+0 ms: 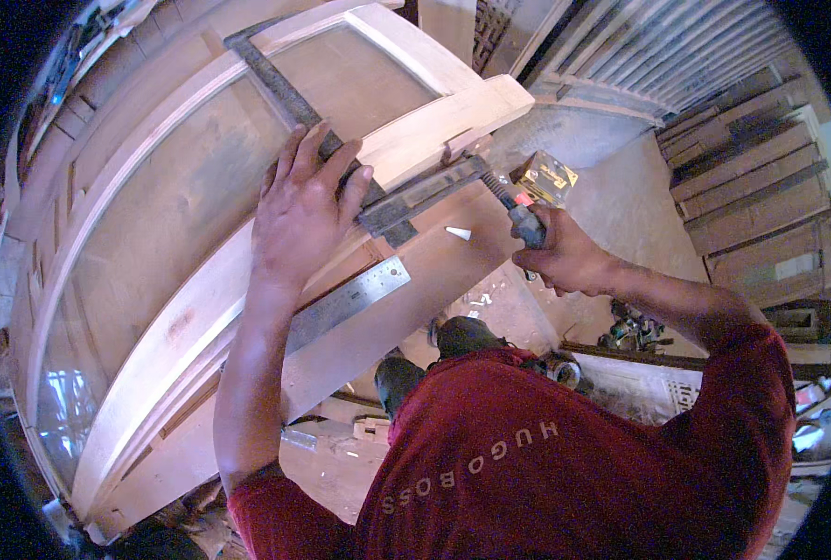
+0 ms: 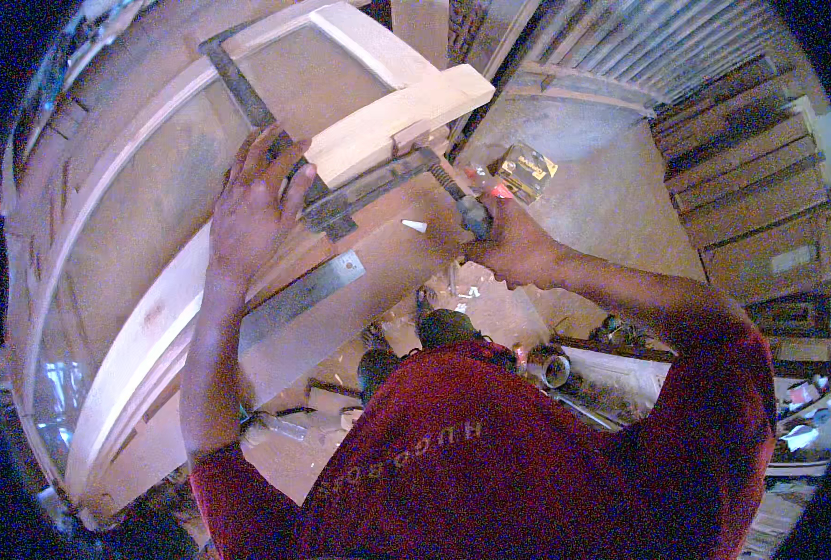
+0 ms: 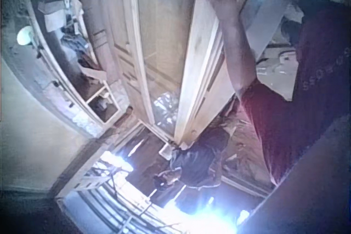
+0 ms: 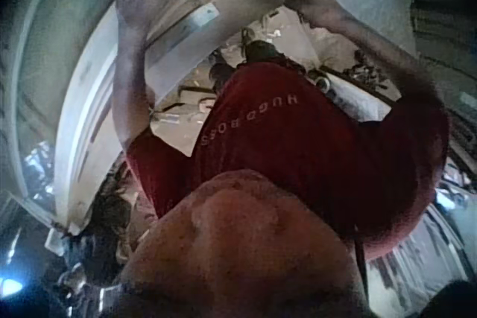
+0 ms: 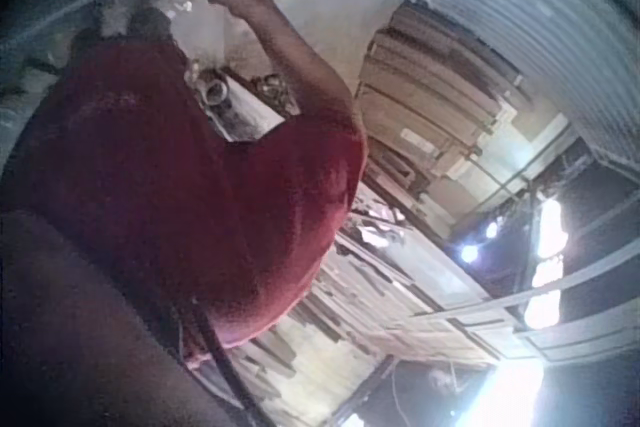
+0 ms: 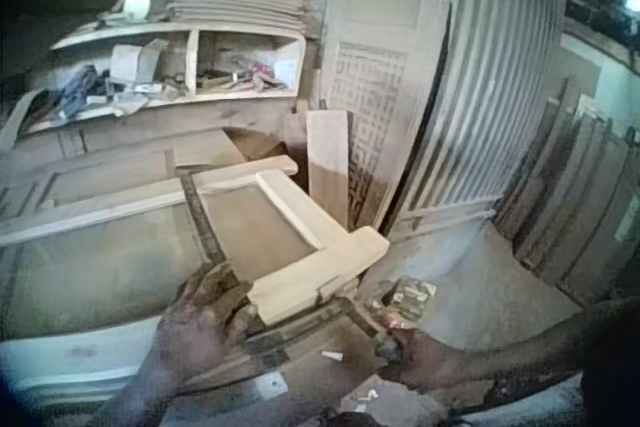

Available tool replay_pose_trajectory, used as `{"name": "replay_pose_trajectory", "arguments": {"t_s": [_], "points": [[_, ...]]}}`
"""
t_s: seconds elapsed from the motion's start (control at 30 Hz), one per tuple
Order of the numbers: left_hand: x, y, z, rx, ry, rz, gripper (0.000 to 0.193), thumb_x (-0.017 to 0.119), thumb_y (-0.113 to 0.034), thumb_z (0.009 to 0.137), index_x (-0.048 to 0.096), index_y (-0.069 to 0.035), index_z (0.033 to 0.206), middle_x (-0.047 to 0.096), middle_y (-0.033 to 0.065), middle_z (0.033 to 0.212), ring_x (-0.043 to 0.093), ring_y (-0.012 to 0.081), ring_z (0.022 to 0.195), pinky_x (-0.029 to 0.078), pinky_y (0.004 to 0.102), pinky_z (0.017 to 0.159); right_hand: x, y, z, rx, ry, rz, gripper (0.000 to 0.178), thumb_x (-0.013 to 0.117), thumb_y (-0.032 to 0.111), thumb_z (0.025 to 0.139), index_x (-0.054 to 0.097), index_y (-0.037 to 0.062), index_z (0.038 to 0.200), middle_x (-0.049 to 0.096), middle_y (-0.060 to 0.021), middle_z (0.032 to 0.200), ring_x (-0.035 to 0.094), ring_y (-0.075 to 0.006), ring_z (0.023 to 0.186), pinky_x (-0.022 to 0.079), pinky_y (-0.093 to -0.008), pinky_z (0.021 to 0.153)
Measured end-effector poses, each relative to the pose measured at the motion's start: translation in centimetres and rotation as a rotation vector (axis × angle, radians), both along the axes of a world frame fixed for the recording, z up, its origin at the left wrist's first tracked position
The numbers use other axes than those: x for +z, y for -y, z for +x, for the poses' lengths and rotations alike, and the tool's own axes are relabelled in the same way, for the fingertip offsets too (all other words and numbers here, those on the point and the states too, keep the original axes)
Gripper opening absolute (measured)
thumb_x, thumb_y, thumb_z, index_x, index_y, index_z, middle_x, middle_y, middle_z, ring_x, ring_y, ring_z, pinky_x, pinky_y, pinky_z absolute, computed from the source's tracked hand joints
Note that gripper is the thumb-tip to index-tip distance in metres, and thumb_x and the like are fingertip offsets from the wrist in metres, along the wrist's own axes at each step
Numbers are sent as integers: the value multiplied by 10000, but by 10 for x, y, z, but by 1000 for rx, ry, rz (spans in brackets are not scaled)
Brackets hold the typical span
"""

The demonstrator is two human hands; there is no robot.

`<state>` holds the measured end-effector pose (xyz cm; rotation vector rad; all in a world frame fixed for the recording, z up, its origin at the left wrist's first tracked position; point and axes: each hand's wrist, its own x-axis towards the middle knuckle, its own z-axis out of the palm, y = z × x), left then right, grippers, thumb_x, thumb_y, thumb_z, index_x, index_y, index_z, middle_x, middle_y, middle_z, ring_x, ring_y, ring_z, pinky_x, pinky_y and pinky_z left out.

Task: The person assembles a wooden frame with a glass pane by clamping pieces together, drilling holes, and hammering nails. They use a power drill to create pilot holes and a hammer to secure the joints, occasionally adjusting the clamps and inspecting the alignment.

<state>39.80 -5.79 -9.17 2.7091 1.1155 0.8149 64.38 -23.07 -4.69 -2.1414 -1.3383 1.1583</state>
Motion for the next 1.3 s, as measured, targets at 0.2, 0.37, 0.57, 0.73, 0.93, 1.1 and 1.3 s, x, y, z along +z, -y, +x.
{"name": "replay_pose_trajectory", "arguments": {"t_s": [0.2, 0.37, 0.57, 0.73, 0.93, 1.1, 1.3], "points": [[0, -3, 3, -16, -7, 11, 374, 539, -391, 933, 638, -147, 1198, 492, 162, 1364, 432, 366, 1299, 378, 510, 1049, -79, 26, 41, -283, -1674, -212, 290, 597, 81, 846, 485, 89, 1114, 489, -12, 657, 456, -101, 419, 381, -248, 314], [4, -1, 2, 13, -66, 39, 348, 555, -347, 929, 641, -153, 1205, 486, 160, 1371, 442, 377, 1286, 386, 505, 1043, -69, 22, 37, -345, -1756, -307, 370, 587, 174, 880, 495, 142, 1236, 425, 22, 606, 398, -102, 421, 337, -235, 304], [2, -1, 5, 28, -81, 70, 337, 579, -328, 916, 653, -145, 1189, 492, 151, 1365, 449, 376, 1280, 397, 500, 1034, -43, 31, 13, 125, 215, 380, 375, 702, 252, 832, 518, 10, 1052, 544, -35, 693, 503, -74, 510, 399, -241, 411], [6, 0, 9, 4, -41, 42, 332, 595, -312, 906, 656, -143, 1185, 498, 134, 1364, 450, 366, 1282, 399, 498, 1034, -28, 27, 13, -197, -273, 2, 326, 697, 131, 773, 516, 44, 1030, 504, -12, 655, 432, -72, 433, 337, -238, 356], [6, 1, 6, 4, -54, 60, 333, 601, -295, 902, 652, -140, 1191, 509, 145, 1352, 458, 365, 1276, 400, 493, 1033, -60, 39, 34, -457, -1619, -312, 370, 666, 26, 746, 503, 89, 1072, 472, 5, 638, 364, -68, 375, 262, -225, 276], [4, 0, 6, 9, -96, 64, 337, 591, -291, 906, 643, -145, 1206, 500, 151, 1366, 453, 374, 1280, 397, 494, 1035, -27, 24, 18, -407, -990, -269, 291, 709, 143, 808, 534, 69, 1029, 521, 4, 685, 422, -70, 429, 307, -226, 330], [5, -1, 8, 0, -93, 72, 344, 590, -279, 907, 635, -138, 1218, 496, 163, 1370, 457, 390, 1273, 395, 496, 1037, -33, 25, 10, -207, -421, 18, 279, 733, 120, 786, 527, 64, 966, 500, 11, 636, 432, -65, 441, 312, -224, 349]]}}
